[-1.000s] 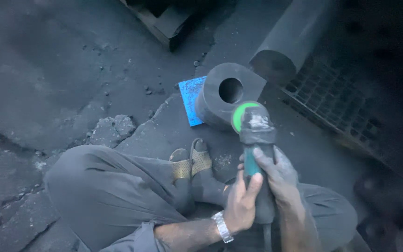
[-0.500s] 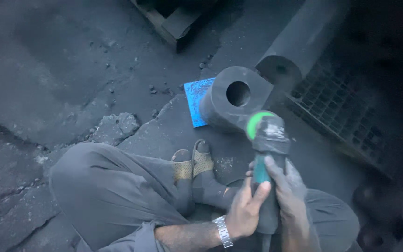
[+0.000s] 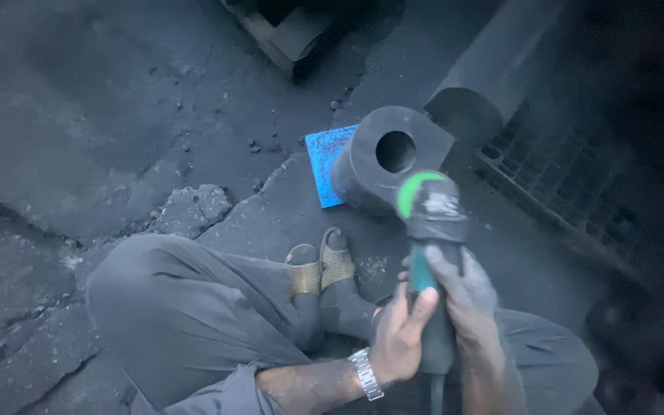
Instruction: Grinding and shaping industrial foam blocks using a handheld angle grinder while sitting on the floor.
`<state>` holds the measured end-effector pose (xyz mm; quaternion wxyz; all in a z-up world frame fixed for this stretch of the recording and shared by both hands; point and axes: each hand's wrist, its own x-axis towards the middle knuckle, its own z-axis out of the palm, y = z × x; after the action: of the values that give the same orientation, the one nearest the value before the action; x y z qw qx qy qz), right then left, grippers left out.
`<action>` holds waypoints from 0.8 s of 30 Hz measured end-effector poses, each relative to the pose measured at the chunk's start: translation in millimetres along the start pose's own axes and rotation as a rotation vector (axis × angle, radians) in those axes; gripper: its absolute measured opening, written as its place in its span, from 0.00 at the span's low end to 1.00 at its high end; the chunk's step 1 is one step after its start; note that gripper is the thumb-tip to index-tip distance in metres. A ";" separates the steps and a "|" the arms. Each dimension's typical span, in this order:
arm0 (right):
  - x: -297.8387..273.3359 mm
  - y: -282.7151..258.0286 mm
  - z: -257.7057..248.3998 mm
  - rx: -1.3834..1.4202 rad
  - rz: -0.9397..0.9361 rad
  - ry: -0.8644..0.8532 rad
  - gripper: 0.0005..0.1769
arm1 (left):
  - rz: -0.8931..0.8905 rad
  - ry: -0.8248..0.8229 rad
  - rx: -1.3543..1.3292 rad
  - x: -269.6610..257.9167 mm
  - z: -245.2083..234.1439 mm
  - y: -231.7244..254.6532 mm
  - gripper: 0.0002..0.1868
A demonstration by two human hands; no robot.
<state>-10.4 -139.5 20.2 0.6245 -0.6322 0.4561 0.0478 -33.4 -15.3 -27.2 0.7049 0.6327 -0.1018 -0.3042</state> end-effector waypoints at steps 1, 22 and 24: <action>1.6 2.2 -0.4 -0.051 -0.003 -0.028 0.23 | -0.059 0.038 -0.041 -0.7 -2.4 8.9 0.35; 9.0 2.2 5.3 0.069 0.009 -0.063 0.23 | 0.019 0.027 0.181 2.2 -3.4 -17.2 0.32; 9.1 0.1 8.0 0.027 -0.002 -0.086 0.23 | 0.266 0.087 0.302 1.6 -5.1 -13.3 0.32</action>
<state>-1.0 -137.5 12.6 0.6522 -0.6214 0.4288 0.0681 -33.4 -12.2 -41.2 0.6397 0.7248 -0.1982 -0.1619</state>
